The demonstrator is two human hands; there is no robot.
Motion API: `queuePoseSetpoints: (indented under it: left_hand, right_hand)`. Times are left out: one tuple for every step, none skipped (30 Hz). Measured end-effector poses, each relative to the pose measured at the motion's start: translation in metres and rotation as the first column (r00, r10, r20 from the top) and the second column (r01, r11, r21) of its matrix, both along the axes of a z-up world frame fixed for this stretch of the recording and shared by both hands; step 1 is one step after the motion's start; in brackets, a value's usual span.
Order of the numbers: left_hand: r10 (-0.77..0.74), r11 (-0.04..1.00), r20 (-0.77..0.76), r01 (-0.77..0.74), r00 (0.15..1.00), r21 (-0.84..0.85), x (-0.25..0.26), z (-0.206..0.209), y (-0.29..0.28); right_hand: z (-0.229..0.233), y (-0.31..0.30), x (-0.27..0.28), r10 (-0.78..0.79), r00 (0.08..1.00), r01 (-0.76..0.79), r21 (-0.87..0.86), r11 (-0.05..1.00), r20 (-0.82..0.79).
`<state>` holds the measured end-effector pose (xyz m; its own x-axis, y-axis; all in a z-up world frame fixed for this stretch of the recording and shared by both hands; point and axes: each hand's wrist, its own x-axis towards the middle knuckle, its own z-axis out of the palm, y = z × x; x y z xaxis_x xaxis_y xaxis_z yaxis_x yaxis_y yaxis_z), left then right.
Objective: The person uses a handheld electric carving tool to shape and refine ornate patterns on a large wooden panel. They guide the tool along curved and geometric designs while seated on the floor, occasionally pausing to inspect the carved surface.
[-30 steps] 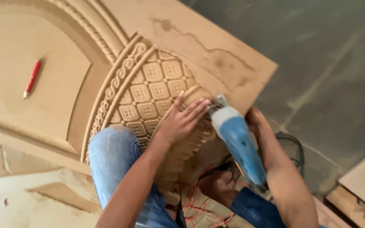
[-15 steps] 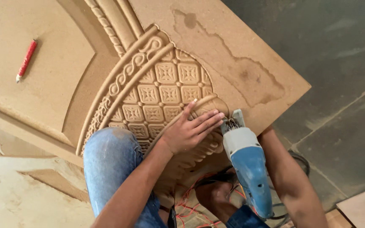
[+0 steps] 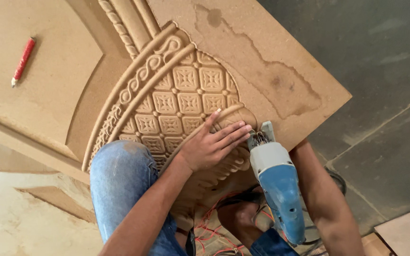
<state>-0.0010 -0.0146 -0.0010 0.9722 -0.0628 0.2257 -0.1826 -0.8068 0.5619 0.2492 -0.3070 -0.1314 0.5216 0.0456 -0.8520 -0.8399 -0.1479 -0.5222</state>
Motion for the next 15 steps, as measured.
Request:
queuePoseSetpoints:
  left_hand:
    - [-0.005,1.000,-0.003,0.005,1.000,0.003,-0.001,0.001,-0.001]
    - [-0.008,1.000,-0.004,0.008,1.000,0.009,0.000,0.000,0.000]
    - [-0.012,1.000,-0.005,0.012,1.000,0.016,0.000,0.000,0.001]
    - [-0.009,1.000,-0.004,0.009,1.000,0.021,0.000,0.000,0.000]
    - [-0.007,1.000,-0.002,0.007,1.000,0.026,0.000,0.000,-0.001]
    - [-0.004,0.999,0.000,0.004,1.000,0.033,0.000,-0.001,-0.001]
    - [-0.004,0.999,0.003,0.003,1.000,0.036,0.000,-0.002,-0.001]
    - [-0.003,0.999,0.005,0.003,1.000,0.039,0.000,-0.002,-0.001]
    - [-0.003,0.999,0.007,0.003,1.000,0.042,-0.001,-0.002,-0.001]
    - [-0.002,0.999,0.006,0.002,1.000,0.033,-0.001,-0.002,-0.002]
    - [-0.002,1.000,0.005,0.002,1.000,0.024,-0.001,-0.002,-0.002]
    - [-0.001,1.000,0.005,0.000,1.000,0.018,0.000,-0.002,-0.002]
    - [-0.001,1.000,0.010,0.001,1.000,0.019,0.001,-0.002,-0.002]
    - [-0.004,1.000,0.010,0.004,1.000,0.022,0.000,-0.001,-0.001]
    - [-0.006,1.000,0.010,0.006,1.000,0.025,0.000,-0.001,0.000]
  right_hand:
    - [0.001,0.002,0.001,0.004,1.000,-0.004,0.005,1.000,0.002]
    - [0.001,0.006,0.004,0.005,1.000,-0.005,0.013,1.000,0.008]
    - [0.001,0.010,0.006,0.006,1.000,-0.006,0.019,1.000,0.014]
    - [0.003,0.011,0.008,0.014,1.000,-0.015,0.023,1.000,0.019]
    - [0.004,0.012,0.006,0.015,1.000,-0.015,0.026,1.000,0.021]
    - [0.005,0.013,0.005,0.015,1.000,-0.015,0.034,0.999,0.020]
    - [0.007,0.014,0.003,0.016,1.000,-0.017,0.041,0.999,0.020]
    - [0.010,0.014,0.000,0.016,1.000,-0.017,0.044,0.999,0.020]
    - [0.013,0.012,-0.004,0.016,1.000,-0.017,0.049,0.999,0.021]
    - [0.018,0.011,-0.006,0.019,1.000,-0.021,0.053,0.998,0.024]
    - [0.023,0.009,-0.009,0.020,0.999,-0.021,0.055,0.998,0.027]
    - [0.029,0.008,-0.012,0.020,0.999,-0.022,0.061,0.998,0.032]
    - [0.035,0.009,-0.014,0.021,0.999,-0.024,0.070,0.997,0.040]
    - [0.040,0.012,-0.017,0.023,0.999,-0.026,0.080,0.996,0.043]
    - [0.043,0.019,-0.018,0.025,0.998,-0.030,0.095,0.995,0.054]
